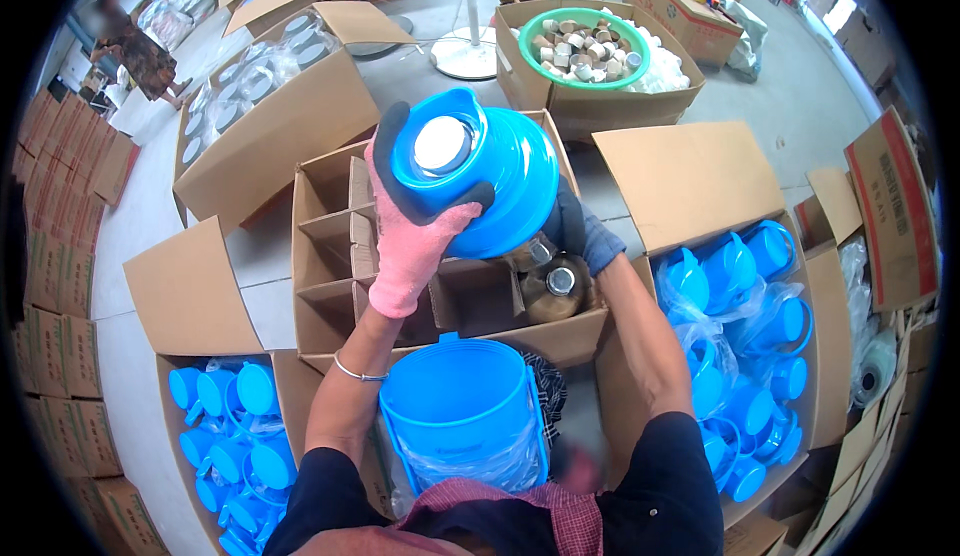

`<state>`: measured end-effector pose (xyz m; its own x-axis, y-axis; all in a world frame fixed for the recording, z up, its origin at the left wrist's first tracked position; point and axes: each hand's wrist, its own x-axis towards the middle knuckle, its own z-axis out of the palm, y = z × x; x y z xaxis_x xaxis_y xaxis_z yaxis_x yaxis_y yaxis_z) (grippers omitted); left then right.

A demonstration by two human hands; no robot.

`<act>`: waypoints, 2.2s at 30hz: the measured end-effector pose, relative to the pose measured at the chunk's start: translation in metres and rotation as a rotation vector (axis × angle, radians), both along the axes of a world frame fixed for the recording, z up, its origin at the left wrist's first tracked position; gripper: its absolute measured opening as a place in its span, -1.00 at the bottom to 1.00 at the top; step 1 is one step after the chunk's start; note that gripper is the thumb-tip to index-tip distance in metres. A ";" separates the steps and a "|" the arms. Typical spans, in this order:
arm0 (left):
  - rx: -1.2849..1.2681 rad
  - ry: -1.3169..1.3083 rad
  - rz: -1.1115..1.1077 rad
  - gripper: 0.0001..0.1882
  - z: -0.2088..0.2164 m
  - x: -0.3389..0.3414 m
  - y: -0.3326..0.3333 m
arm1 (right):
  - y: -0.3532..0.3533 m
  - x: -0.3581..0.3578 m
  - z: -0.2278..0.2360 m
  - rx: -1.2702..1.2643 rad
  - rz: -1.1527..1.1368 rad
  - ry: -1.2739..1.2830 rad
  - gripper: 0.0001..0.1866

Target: The person assembles blue thermos bottles by removing the inner metal container from a cardboard divider, placing it into a blue plastic outer shell, and then screwing on a blue plastic top.

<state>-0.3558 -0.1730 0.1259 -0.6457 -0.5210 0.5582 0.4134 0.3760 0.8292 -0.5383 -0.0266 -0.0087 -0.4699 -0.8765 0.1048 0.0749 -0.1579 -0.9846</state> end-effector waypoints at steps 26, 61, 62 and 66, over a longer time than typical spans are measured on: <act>-0.074 0.172 -0.205 0.21 0.035 0.096 -0.051 | -0.001 0.031 0.038 0.102 -0.034 1.124 -0.02; 0.982 -0.368 -0.408 -0.41 -0.076 0.118 -0.036 | 0.086 0.188 0.093 0.384 0.090 0.007 -0.66; 0.944 -0.380 -0.426 -0.41 -0.078 0.118 -0.033 | 0.087 0.187 0.095 0.390 0.084 0.066 -0.67; 0.838 -0.410 -0.574 -0.37 -0.065 0.118 -0.009 | 0.096 0.184 0.079 0.341 -0.041 0.094 -0.58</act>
<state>-0.2373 -0.1821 0.0608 -0.9695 -0.1970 -0.1458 -0.0193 -0.5317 0.8467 -0.3547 0.0691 0.0706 -0.5072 -0.8493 -0.1466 -0.0176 0.1803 -0.9835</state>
